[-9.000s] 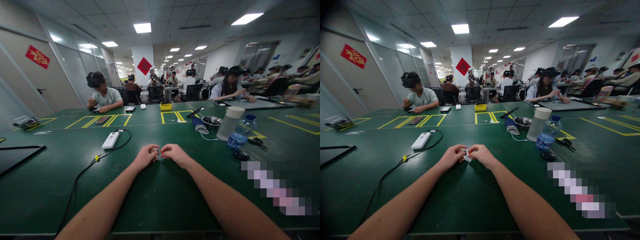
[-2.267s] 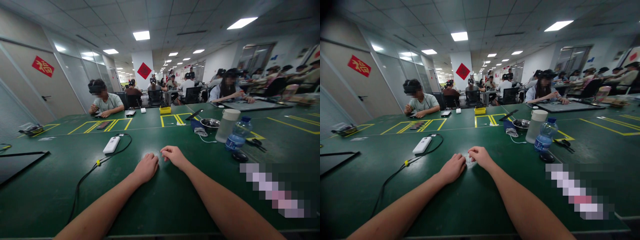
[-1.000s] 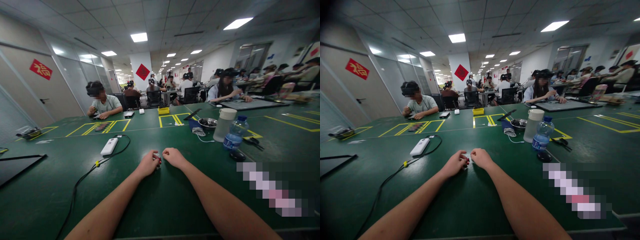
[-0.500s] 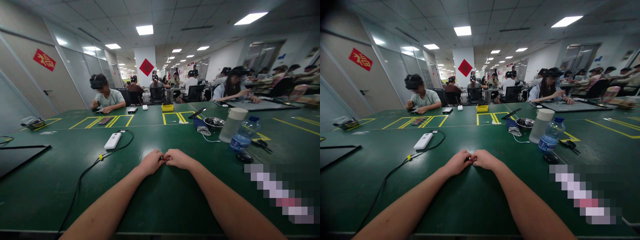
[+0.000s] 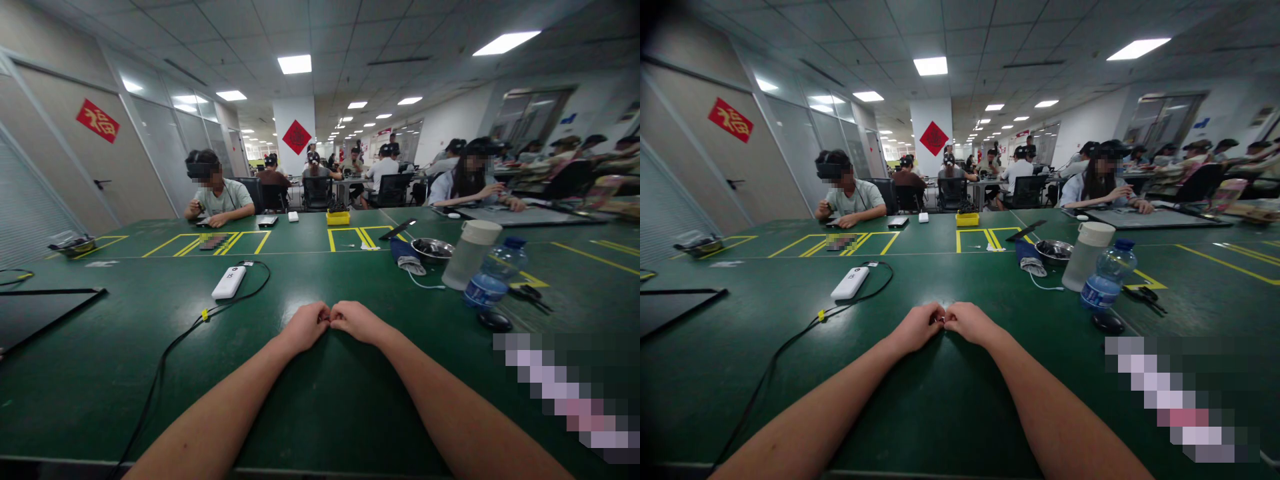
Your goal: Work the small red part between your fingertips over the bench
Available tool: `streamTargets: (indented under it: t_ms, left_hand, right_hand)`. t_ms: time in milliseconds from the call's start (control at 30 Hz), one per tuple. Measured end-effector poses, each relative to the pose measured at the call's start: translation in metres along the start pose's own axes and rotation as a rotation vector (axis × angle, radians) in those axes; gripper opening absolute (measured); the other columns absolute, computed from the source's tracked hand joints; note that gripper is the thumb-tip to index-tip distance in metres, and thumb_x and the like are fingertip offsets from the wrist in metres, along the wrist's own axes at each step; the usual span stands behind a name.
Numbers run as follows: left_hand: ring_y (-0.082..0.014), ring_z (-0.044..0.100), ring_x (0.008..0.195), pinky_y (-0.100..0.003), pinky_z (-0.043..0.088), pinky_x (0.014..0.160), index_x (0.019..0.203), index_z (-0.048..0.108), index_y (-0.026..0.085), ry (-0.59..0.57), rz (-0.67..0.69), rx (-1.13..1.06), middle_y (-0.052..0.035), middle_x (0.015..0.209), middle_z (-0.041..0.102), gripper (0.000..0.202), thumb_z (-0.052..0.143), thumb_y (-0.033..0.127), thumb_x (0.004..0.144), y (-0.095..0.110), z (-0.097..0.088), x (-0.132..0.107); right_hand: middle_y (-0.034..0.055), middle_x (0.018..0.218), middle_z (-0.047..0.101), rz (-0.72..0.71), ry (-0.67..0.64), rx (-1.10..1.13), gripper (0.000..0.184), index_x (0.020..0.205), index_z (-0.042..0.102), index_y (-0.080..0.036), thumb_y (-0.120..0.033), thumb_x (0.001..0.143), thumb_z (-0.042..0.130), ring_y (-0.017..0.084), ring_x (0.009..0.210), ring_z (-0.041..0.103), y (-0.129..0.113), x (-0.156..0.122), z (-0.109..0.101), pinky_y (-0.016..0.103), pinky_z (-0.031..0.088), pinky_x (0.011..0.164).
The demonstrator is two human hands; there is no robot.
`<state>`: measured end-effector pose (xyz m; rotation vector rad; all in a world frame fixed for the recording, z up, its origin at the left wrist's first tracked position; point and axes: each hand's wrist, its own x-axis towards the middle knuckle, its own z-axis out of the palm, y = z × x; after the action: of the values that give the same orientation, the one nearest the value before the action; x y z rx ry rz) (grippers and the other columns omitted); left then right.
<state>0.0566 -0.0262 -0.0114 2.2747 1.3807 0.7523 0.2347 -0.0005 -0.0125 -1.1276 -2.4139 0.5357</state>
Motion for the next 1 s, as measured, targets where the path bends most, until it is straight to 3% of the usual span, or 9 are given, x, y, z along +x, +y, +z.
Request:
streamTargets:
  t_ms: [100,267,500,667,1000]
  left_hand:
    - [-0.0150,0.058,0.068,-0.025,0.040,0.063,0.082,0.063,0.019,0.027,0.004,-0.071,-0.0029,0.076,0.065,0.011,0.054,0.018,0.077,-0.001,-0.001,0.001]
    - [-0.0118,0.058,0.057,-0.023,0.045,0.056,0.092,0.062,0.015,0.011,-0.122,-0.521,-0.0025,0.070,0.064,0.018,0.051,0.023,0.080,-0.004,-0.004,0.003]
    - [-0.0111,0.061,0.068,-0.023,0.050,0.065,0.102,0.060,0.013,0.123,-0.234,-1.011,-0.0061,0.083,0.065,0.027,0.062,0.021,0.076,0.000,-0.011,0.002]
    - [-0.0133,0.064,0.074,-0.025,0.052,0.069,0.102,0.062,0.011,0.125,-0.278,-1.086,-0.0103,0.090,0.066,0.028,0.064,0.022,0.076,-0.002,-0.011,0.001]
    - [-0.0136,0.066,0.077,-0.029,0.051,0.082,0.103,0.065,0.011,0.047,-0.363,-1.130,-0.0108,0.093,0.069,0.028,0.064,0.016,0.075,-0.008,-0.004,0.002]
  right_hand:
    - [0.0011,0.067,0.064,0.058,0.019,0.210,0.009,0.080,0.065,-0.017,-0.020,0.077,0.057,0.013,0.062,0.058,-0.001,-0.001,0.000,0.022,0.040,0.058]
    - [0.0027,0.069,0.067,0.141,0.065,0.621,0.012,0.082,0.066,-0.015,-0.017,0.074,0.056,0.014,0.064,0.063,-0.005,0.001,0.000,0.024,0.048,0.062]
    - [0.0076,0.082,0.069,0.187,0.298,1.011,0.020,0.087,0.066,-0.012,-0.024,0.071,0.066,0.014,0.070,0.065,-0.007,0.004,-0.003,0.027,0.052,0.068]
    - [0.0099,0.090,0.068,0.237,0.270,1.212,0.018,0.084,0.067,-0.012,-0.025,0.071,0.068,0.016,0.080,0.066,-0.006,0.003,-0.005,0.030,0.053,0.079]
    - [0.0108,0.083,0.069,0.345,0.177,1.258,0.011,0.083,0.067,-0.011,-0.011,0.072,0.064,0.017,0.082,0.068,-0.002,0.003,0.003,0.030,0.055,0.080]
